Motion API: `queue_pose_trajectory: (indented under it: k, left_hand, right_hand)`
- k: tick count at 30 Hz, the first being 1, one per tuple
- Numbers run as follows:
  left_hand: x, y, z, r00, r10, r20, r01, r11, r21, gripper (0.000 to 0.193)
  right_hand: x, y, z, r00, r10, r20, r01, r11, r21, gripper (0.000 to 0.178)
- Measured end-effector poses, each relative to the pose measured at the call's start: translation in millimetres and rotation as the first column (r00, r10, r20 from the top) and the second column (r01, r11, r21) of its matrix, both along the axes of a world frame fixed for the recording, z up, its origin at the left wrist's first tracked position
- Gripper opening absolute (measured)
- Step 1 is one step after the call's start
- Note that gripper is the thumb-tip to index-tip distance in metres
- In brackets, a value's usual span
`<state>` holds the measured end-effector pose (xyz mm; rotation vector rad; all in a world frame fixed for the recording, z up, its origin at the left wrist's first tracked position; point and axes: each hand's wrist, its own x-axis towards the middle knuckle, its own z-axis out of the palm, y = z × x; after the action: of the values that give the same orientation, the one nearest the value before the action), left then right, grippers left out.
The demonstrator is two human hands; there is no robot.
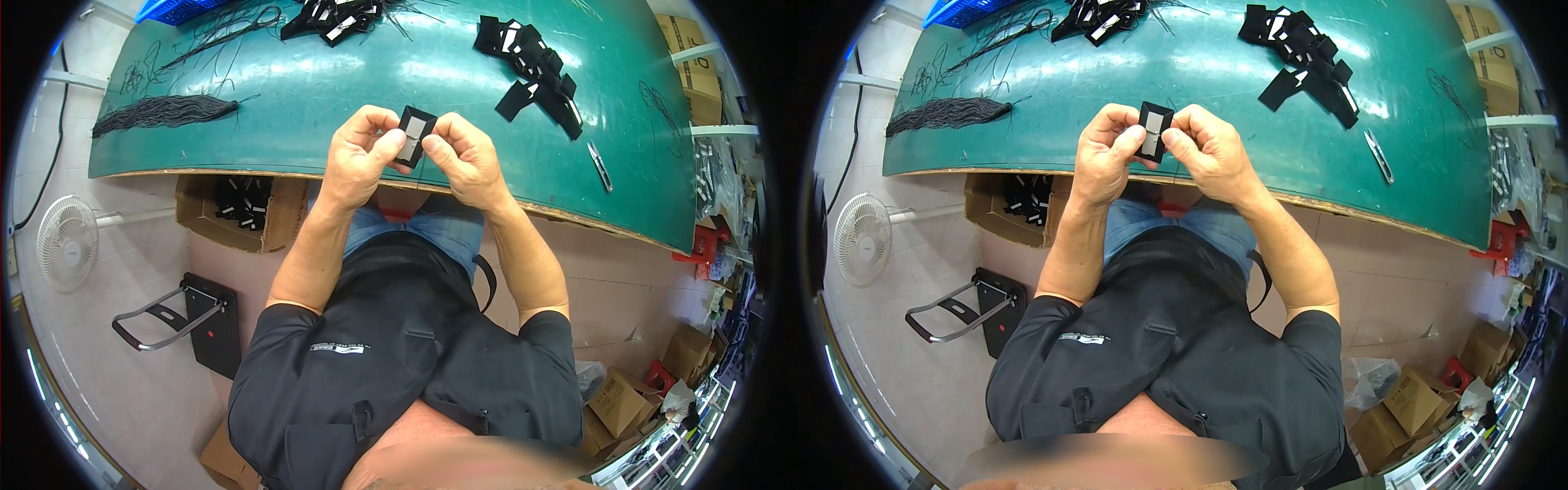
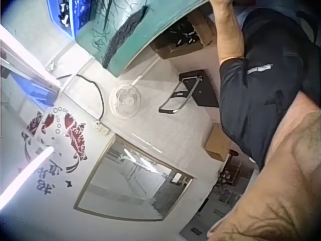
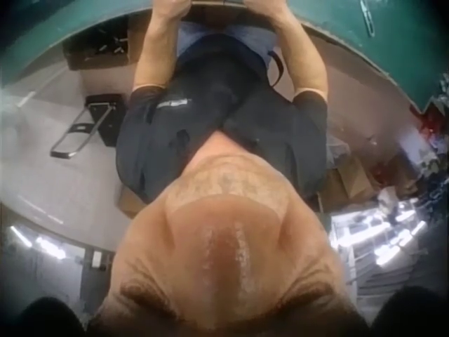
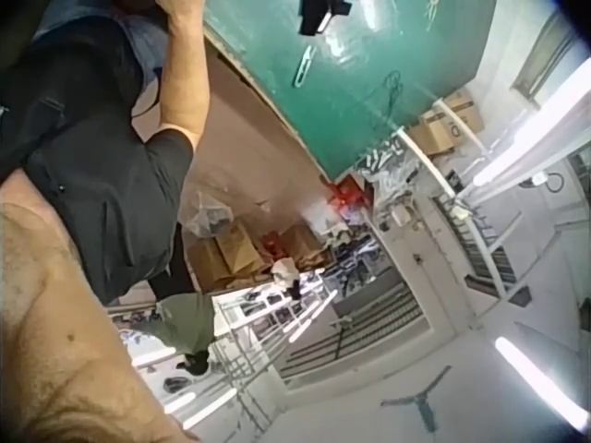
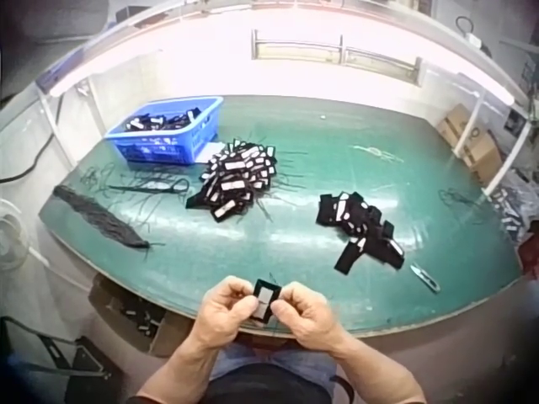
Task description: Assembling small electronic components by inserting wires and snapping plastic parts together at a manufacturing workstation.
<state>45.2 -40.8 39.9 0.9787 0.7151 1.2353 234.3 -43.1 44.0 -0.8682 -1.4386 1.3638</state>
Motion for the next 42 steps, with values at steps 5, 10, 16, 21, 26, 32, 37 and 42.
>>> queue_pose_trajectory:
  k: [5,10,16,21,26,32,37,42]
  left_hand:
    - [-1.3,0.1,5.9,0.999,-0.031,0.008,0.032,0.995,-0.095,0.014]
    - [-4.9,-1.9,7.7,0.998,-0.020,-0.067,0.014,0.996,-0.089,0.013]
    - [-16.5,-9.5,11.0,0.974,0.083,-0.210,-0.035,0.974,0.225,0.010]
    - [-30.8,1.4,27.6,0.785,0.452,-0.423,0.046,0.639,0.768,0.019]
    - [-34.5,3.5,34.0,0.714,0.620,-0.326,0.040,0.429,0.902,0.025]
    - [-41.3,-1.6,32.4,0.628,0.741,-0.236,0.023,0.285,0.958,0.028]
    - [-48.5,-4.4,32.0,0.600,0.771,-0.216,0.074,0.215,0.974,0.029]
    - [-51.9,-1.2,28.6,0.617,0.763,-0.193,0.056,0.201,0.978,0.028]
  right_hand:
    - [2.0,0.0,-1.1,1.000,0.011,0.026,-0.011,1.000,-0.015,0.012]
    - [-0.9,-2.2,4.3,1.000,0.018,0.013,-0.017,0.998,-0.064,0.013]
    - [11.4,-2.7,14.8,0.996,-0.085,-0.005,0.084,0.993,-0.088,0.017]
    - [17.9,-1.6,37.3,0.974,-0.205,0.092,0.198,0.977,0.077,0.014]
    - [7.2,-4.9,52.8,0.934,-0.304,0.188,0.264,0.941,0.209,0.009]
    - [-7.1,1.5,76.2,0.918,-0.253,0.306,0.042,0.829,0.558,0.008]
    - [-23.1,0.9,72.6,0.926,-0.223,0.306,-0.002,0.805,0.593,0.010]
    - [-27.7,4.7,71.3,0.914,-0.211,0.347,-0.057,0.779,0.624,0.014]
